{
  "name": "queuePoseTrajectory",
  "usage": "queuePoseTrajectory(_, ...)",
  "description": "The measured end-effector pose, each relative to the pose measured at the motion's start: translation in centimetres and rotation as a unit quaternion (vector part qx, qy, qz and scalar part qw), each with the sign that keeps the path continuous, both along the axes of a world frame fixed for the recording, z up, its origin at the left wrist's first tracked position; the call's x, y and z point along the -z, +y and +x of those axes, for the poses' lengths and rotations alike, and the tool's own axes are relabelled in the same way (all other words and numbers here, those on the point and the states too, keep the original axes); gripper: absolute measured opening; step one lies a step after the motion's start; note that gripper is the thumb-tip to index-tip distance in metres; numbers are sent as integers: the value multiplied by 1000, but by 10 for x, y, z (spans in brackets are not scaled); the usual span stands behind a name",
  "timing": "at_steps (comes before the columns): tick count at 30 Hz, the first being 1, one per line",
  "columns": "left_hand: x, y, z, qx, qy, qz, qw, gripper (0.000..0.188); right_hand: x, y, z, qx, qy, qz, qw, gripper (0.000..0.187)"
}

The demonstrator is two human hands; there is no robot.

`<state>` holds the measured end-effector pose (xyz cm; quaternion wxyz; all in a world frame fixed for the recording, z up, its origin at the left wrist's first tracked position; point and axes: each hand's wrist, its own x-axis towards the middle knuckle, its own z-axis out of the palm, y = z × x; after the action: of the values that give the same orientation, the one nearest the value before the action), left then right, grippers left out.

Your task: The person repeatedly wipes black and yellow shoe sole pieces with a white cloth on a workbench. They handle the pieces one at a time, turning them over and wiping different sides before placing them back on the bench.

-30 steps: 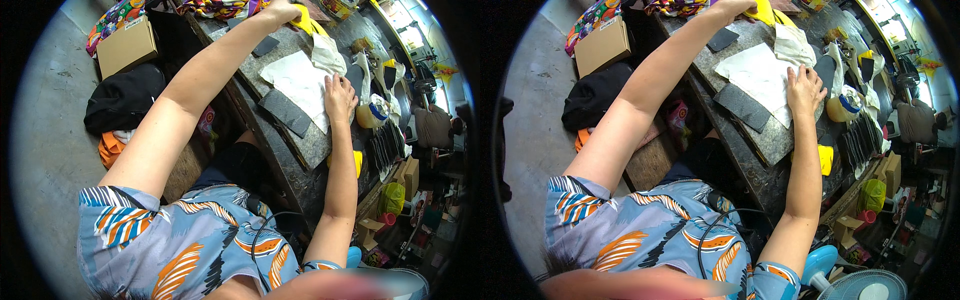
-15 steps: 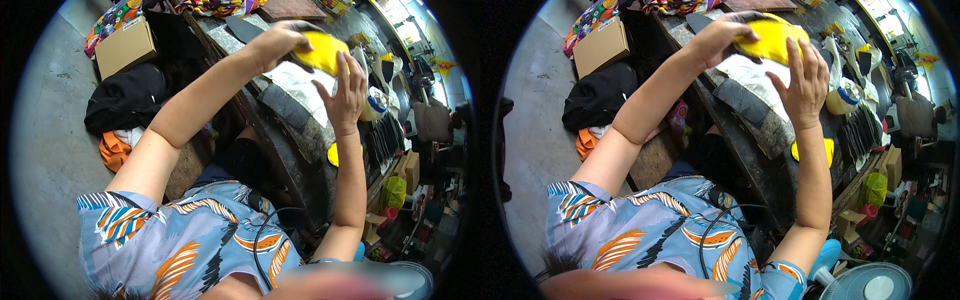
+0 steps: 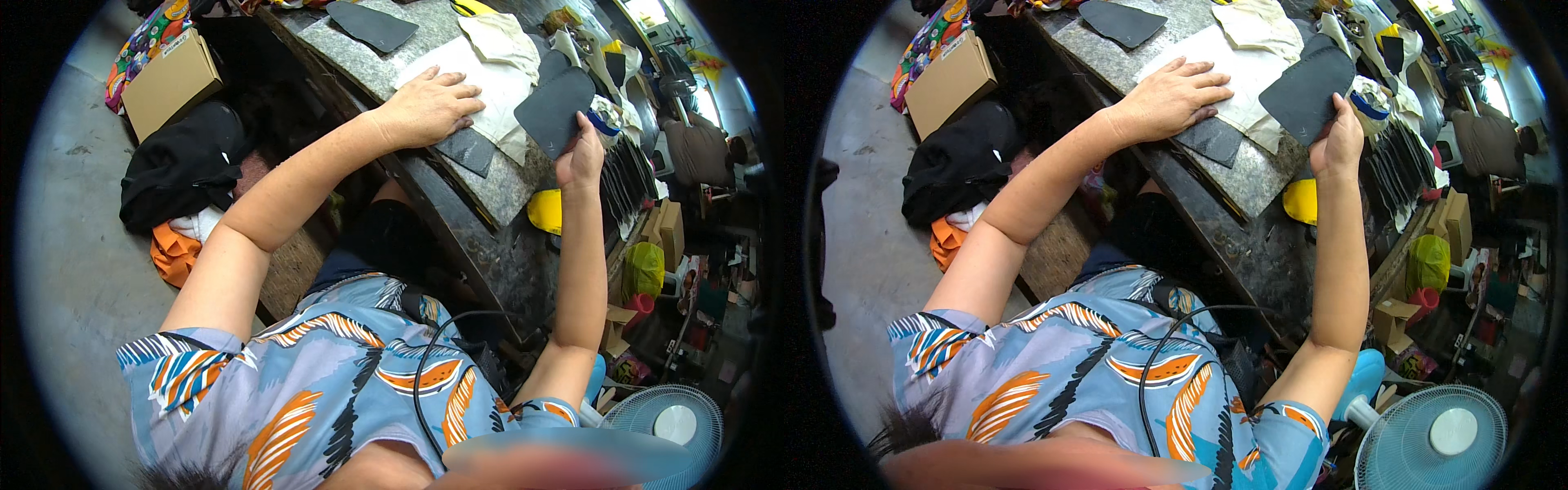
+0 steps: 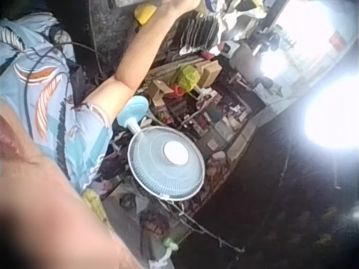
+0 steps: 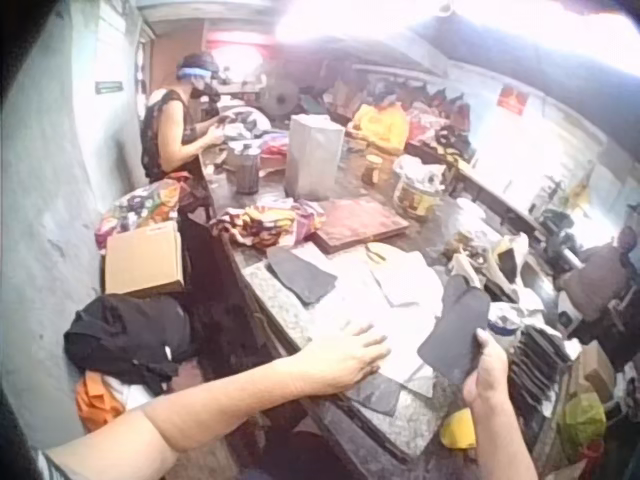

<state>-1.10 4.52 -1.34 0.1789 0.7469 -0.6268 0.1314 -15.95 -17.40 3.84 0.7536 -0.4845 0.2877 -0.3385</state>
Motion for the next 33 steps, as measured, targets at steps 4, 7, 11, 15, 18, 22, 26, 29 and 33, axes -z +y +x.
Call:
queuePoseTrajectory(4,1,-4,3,8,0,18,1000,42,8,-8,-2,-7,17,-14,1000,28)
queuePoseTrajectory(7,-12,4,19,32,157,-183,970,40,4,-9,-10,-24,59,-69,996,34)
queuePoseTrajectory(11,-31,32,42,1,129,-193,973,38,-9,-5,-30,-89,80,-71,990,36)
queuePoseTrajectory(15,-29,38,6,46,53,-70,995,39,-9,7,-40,-161,82,-51,982,26)
queuePoseTrajectory(18,-30,25,-6,43,58,21,997,37,6,19,-38,-220,20,-30,975,23)
queuePoseTrajectory(22,-38,-13,18,-9,114,-53,992,30,16,21,-32,-176,73,-60,980,27)
queuePoseTrajectory(26,-34,-60,49,-55,37,-83,994,26,10,23,-28,-144,74,-91,983,31)
queuePoseTrajectory(29,-30,-88,61,-98,-6,-19,995,21,6,36,-25,-109,99,-86,985,38)
queuePoseTrajectory(33,-52,-106,70,-129,1,-121,984,16,11,55,-19,-104,165,-65,979,52)
